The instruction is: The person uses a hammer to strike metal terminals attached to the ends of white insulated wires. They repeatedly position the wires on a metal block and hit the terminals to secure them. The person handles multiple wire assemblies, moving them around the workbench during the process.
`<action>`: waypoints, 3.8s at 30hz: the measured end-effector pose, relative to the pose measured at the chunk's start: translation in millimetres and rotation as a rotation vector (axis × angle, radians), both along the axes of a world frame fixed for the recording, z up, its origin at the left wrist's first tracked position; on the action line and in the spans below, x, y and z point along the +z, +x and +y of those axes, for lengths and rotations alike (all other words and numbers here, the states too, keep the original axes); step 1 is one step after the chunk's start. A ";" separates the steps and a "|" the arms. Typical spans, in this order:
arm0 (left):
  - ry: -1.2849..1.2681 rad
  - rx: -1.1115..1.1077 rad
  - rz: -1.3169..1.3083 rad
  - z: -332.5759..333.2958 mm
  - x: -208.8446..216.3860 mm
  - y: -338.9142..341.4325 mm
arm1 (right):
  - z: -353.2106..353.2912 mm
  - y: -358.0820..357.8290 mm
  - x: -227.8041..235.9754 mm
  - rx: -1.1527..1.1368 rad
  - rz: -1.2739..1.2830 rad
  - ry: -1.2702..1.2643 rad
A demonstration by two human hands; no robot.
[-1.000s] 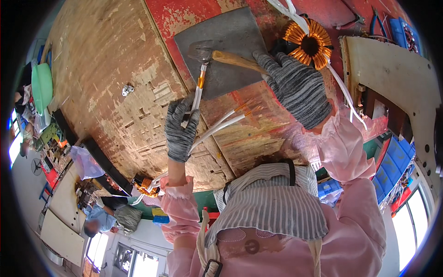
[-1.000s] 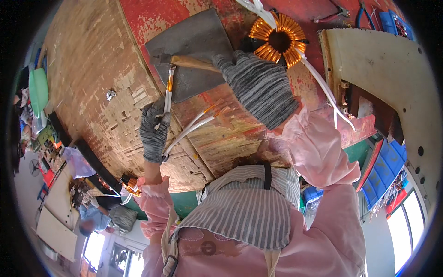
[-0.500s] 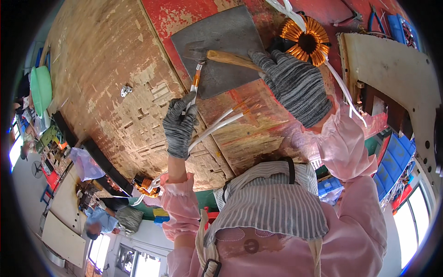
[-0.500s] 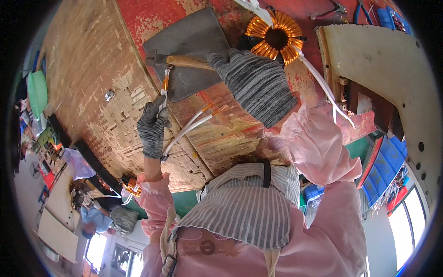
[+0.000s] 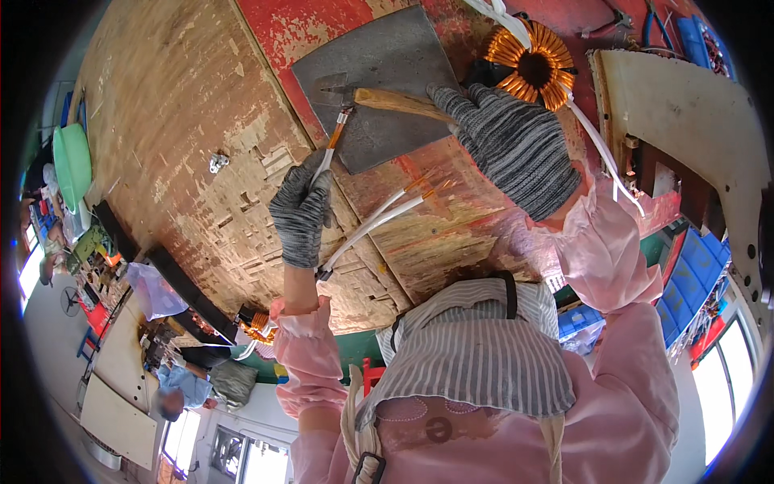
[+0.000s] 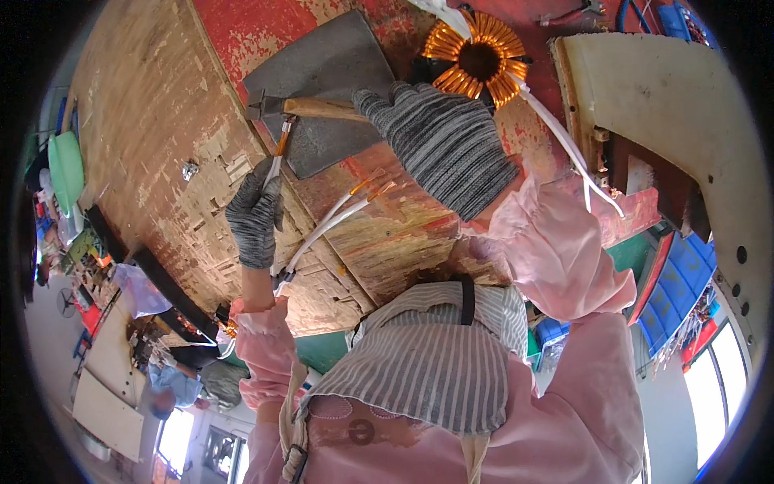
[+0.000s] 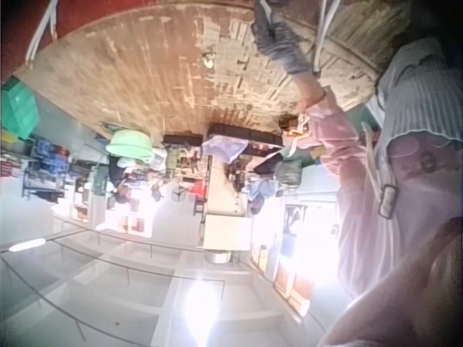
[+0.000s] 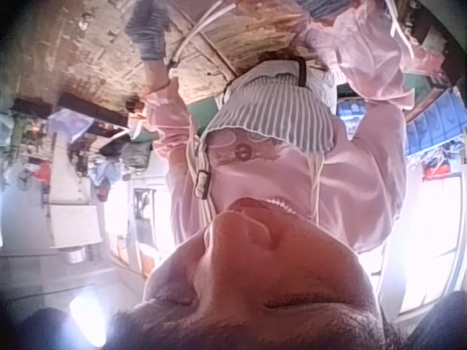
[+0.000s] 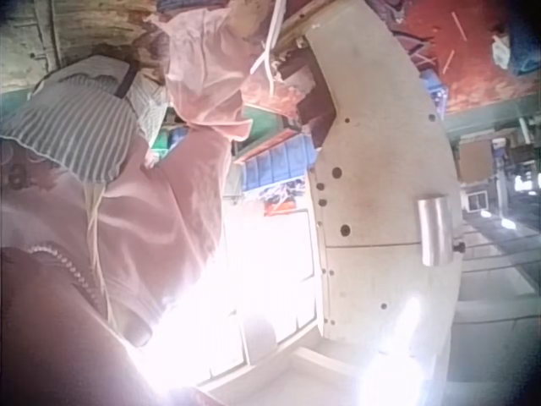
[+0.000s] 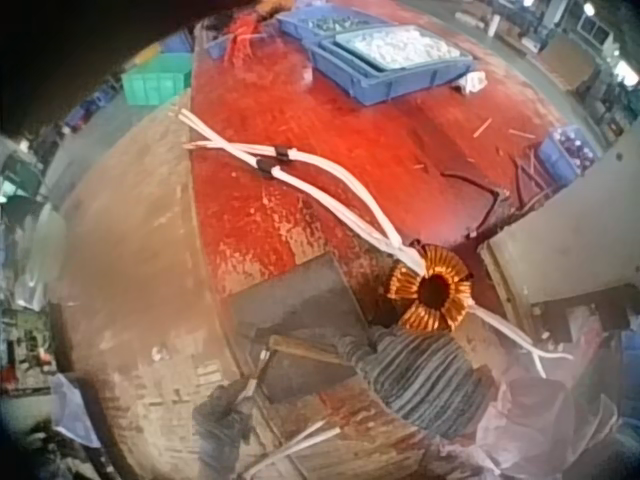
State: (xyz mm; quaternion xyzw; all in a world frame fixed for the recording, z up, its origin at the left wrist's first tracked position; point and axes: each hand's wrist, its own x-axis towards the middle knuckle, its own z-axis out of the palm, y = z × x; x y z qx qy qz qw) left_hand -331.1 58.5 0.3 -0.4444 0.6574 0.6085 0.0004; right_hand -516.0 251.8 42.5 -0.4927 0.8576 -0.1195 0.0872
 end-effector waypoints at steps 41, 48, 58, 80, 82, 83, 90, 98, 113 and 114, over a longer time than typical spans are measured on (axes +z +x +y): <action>0.133 0.010 0.037 -16.6 -6.4 -3.8 | 11.2 36.4 -15.8 -0.106 -0.091 -0.139; 0.153 0.028 -0.020 -13.7 1.1 -7.9 | 11.3 38.6 -0.7 -0.125 -0.130 -0.088; 0.103 0.009 -0.055 -15.3 0.3 -8.5 | 9.4 35.0 1.1 -0.131 -0.168 -0.202; 0.073 -0.005 -0.073 -11.8 11.6 -12.5 | 2.2 28.5 39.9 -0.194 -0.161 -0.506; 0.070 -0.010 -0.092 -12.2 14.0 -12.8 | 1.1 32.2 36.1 -0.143 -0.140 -0.563; 0.062 -0.025 -0.097 -12.5 14.7 -12.5 | 2.2 35.4 31.7 -0.121 -0.129 -0.589; 0.072 -0.043 0.037 -22.4 -14.4 -8.8 | -0.1 29.8 6.1 -0.022 -0.031 -0.036; 0.045 -0.057 -0.057 -16.2 2.4 -18.2 | 9.1 28.1 -3.8 -0.044 -0.044 -0.272; 0.049 -0.080 0.070 -22.6 -28.1 -15.4 | 11.9 34.7 -19.5 -0.151 -0.307 -0.002; 0.023 -0.075 0.069 -22.8 -25.2 -14.3 | 0.3 29.5 22.4 -0.092 -0.102 0.077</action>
